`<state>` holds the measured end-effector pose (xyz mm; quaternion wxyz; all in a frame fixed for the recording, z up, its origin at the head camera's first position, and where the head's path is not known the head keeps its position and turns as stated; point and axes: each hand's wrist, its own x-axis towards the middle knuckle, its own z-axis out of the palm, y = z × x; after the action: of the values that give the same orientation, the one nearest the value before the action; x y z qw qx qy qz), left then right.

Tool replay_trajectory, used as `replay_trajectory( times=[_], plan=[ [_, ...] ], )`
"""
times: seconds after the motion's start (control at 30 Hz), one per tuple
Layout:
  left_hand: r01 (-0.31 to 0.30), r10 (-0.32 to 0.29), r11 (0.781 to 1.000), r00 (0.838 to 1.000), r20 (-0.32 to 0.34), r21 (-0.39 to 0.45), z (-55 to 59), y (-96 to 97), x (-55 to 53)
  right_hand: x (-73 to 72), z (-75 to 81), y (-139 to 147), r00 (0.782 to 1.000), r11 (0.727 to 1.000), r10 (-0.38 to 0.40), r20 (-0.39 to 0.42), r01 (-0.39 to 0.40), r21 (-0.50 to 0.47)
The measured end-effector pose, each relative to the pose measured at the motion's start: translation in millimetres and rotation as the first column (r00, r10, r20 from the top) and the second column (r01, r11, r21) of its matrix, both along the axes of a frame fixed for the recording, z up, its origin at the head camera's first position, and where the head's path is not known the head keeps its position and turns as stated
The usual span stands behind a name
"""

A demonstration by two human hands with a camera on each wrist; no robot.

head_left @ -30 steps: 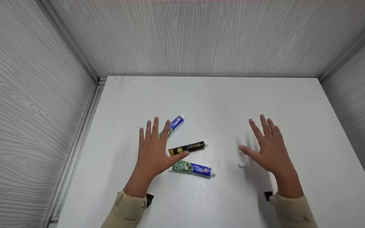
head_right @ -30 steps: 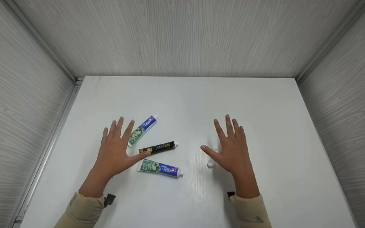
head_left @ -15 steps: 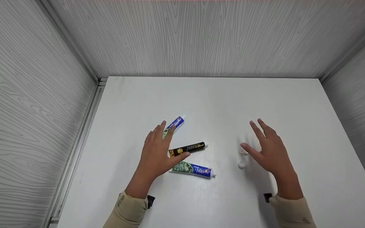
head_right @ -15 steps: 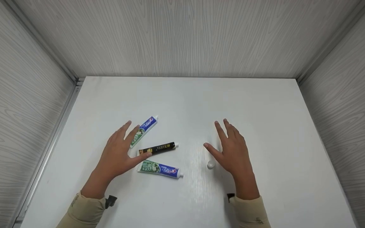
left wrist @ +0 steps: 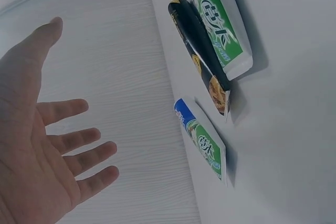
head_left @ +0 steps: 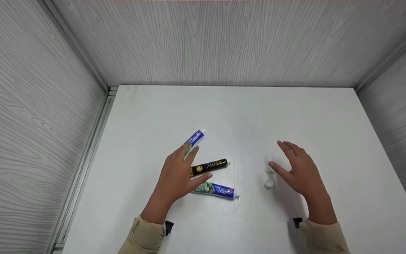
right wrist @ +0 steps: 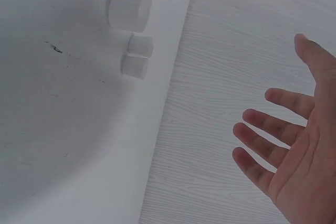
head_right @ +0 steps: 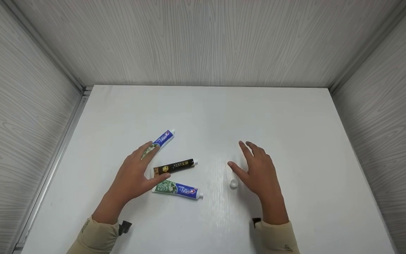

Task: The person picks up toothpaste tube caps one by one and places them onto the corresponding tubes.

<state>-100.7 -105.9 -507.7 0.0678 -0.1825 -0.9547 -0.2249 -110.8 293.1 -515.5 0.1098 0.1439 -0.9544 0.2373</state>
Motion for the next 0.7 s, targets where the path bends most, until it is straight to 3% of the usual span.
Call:
replay_trajectory(
  times=[0.13, 0.37, 0.7],
  plan=[
    [0.01, -0.01, 1.0, 1.0, -0.004, -0.02, -3.5, 2.3, 2.3, 2.4, -3.4, 1, 1.0, 1.0, 0.017, -0.015, -0.017, -0.005],
    [0.034, -0.034, 0.999, 0.999, 0.008, 0.023, -10.2, 5.2, 8.2, 7.6, -5.7, 3, 1.0, 1.0, 0.016, 0.023, -0.016, -0.007],
    [0.061, -0.062, 0.997, 0.998, 0.022, 0.054, -16.4, 11.0, 11.1, 10.1, -14.7, 9, 0.999, 0.999, 0.032, 0.01, -0.032, 0.009]
  ],
)
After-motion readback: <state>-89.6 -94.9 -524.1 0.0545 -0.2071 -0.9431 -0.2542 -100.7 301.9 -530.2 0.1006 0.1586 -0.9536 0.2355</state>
